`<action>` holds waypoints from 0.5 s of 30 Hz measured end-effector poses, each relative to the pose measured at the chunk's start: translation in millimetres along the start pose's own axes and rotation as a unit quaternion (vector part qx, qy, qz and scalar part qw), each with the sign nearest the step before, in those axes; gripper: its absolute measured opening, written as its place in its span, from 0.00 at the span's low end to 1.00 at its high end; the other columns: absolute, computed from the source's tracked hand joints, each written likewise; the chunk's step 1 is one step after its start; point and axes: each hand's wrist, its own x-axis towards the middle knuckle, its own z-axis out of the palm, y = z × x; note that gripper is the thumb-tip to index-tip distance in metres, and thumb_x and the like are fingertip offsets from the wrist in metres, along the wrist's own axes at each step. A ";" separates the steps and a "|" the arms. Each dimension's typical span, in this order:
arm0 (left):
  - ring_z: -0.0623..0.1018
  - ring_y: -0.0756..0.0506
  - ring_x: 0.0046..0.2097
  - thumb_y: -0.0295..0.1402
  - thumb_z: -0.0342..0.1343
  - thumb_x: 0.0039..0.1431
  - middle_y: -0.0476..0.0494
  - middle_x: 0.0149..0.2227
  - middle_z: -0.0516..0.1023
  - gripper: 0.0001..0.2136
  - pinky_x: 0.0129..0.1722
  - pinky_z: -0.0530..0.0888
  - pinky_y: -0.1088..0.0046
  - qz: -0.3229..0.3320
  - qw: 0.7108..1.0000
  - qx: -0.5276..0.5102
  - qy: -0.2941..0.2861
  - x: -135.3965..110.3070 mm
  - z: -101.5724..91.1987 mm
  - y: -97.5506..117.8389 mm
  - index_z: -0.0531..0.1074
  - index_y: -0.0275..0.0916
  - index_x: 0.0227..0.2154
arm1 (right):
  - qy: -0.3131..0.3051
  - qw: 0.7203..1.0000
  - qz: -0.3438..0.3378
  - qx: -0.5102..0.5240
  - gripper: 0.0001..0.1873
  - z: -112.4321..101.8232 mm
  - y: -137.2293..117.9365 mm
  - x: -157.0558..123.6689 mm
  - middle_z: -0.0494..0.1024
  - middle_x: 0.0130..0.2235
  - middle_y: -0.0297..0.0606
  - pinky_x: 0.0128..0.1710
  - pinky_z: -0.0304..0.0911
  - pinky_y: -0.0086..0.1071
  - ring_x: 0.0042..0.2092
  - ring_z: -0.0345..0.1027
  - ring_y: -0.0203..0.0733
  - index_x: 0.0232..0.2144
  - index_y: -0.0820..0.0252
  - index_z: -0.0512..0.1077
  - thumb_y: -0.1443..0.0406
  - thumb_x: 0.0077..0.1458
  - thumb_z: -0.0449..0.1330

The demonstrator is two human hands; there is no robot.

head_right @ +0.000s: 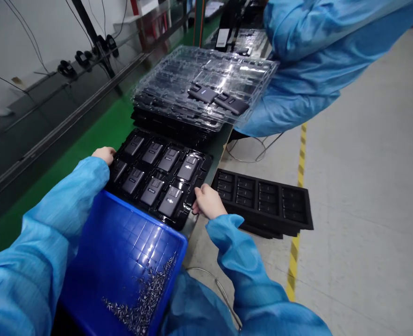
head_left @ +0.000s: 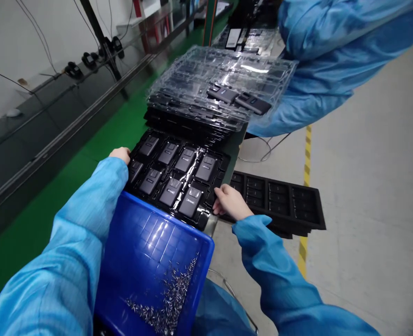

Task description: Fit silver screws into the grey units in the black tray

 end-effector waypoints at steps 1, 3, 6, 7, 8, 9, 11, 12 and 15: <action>0.51 0.57 0.33 0.39 0.48 0.67 0.47 0.34 0.61 0.17 0.36 0.56 0.81 0.003 1.000 0.004 -0.004 -1.3 0.2 0.6 0.69 0.34 0.52 | -0.004 1.000 0.003 0.007 0.11 1.0 1.1 -1.1 0.71 0.25 0.33 0.21 0.61 0.25 0.23 0.69 0.36 0.44 0.66 0.60 0.63 0.75 0.44; 0.52 0.57 0.34 0.37 0.48 0.66 0.47 0.35 0.62 0.16 0.37 0.57 0.81 0.003 1.000 0.007 -0.012 -3.0 0.1 1.6 0.69 0.34 0.52 | -0.004 1.000 0.001 0.017 0.11 2.1 3.5 -1.2 0.71 0.25 0.33 0.20 0.60 0.25 0.23 0.69 0.35 0.44 0.66 0.61 0.62 0.75 0.45; 0.53 0.57 0.34 0.33 0.48 0.66 0.46 0.36 0.63 0.14 0.38 0.57 0.81 -0.017 1.000 -0.008 -0.007 -8.8 -6.3 2.2 0.69 0.32 0.49 | 0.000 1.000 -0.002 0.027 0.12 -0.2 6.5 1.7 0.72 0.25 0.33 0.20 0.60 0.25 0.23 0.69 0.35 0.47 0.67 0.62 0.62 0.75 0.46; 0.53 0.57 0.34 0.34 0.48 0.66 0.46 0.37 0.64 0.14 0.38 0.56 0.81 -0.029 0.999 -0.019 0.001 -13.1 -11.4 2.0 0.70 0.32 0.49 | 0.002 1.000 -0.003 0.029 0.13 -2.2 7.2 2.5 0.72 0.25 0.34 0.20 0.60 0.24 0.23 0.69 0.35 0.48 0.68 0.62 0.61 0.75 0.46; 0.53 0.56 0.34 0.35 0.48 0.66 0.45 0.37 0.64 0.15 0.38 0.56 0.80 -0.044 0.998 -0.032 0.014 -19.5 -18.5 1.6 0.70 0.32 0.50 | 0.006 1.000 -0.003 0.031 0.13 -4.6 7.8 2.7 0.72 0.26 0.34 0.20 0.60 0.24 0.23 0.69 0.35 0.49 0.68 0.63 0.61 0.75 0.46; 0.53 0.56 0.34 0.35 0.47 0.66 0.45 0.38 0.65 0.16 0.37 0.55 0.80 -0.058 0.997 -0.045 0.030 -28.0 -27.5 1.1 0.71 0.33 0.50 | 0.010 0.999 -0.005 0.031 0.14 -7.3 8.5 2.4 0.72 0.26 0.34 0.21 0.61 0.24 0.23 0.69 0.34 0.49 0.68 0.63 0.61 0.75 0.47; 0.53 0.56 0.34 0.34 0.45 0.66 0.44 0.40 0.68 0.18 0.37 0.54 0.79 -0.080 0.992 -0.072 0.071 -52.7 -50.3 -0.6 0.72 0.34 0.51 | 0.018 0.999 -0.011 0.030 0.14 -12.8 10.0 0.1 0.73 0.27 0.34 0.21 0.62 0.24 0.23 0.69 0.34 0.50 0.69 0.64 0.61 0.74 0.48; 0.55 0.56 0.34 0.33 0.43 0.66 0.45 0.40 0.69 0.18 0.38 0.54 0.79 -0.088 0.988 -0.085 0.094 -68.8 -63.2 -1.8 0.73 0.35 0.52 | 0.021 0.999 -0.015 0.028 0.14 -15.3 11.0 -1.5 0.73 0.27 0.34 0.22 0.63 0.24 0.23 0.69 0.33 0.50 0.69 0.64 0.61 0.74 0.49; 0.61 0.58 0.31 0.32 0.44 0.64 0.50 0.31 0.68 0.18 0.36 0.55 0.80 -0.105 0.976 -0.127 0.143 -132.0 -101.8 -8.7 0.76 0.38 0.50 | 0.026 0.999 -0.029 0.025 0.14 -20.0 14.9 -6.1 0.73 0.27 0.33 0.21 0.62 0.23 0.22 0.67 0.32 0.50 0.69 0.64 0.62 0.73 0.51</action>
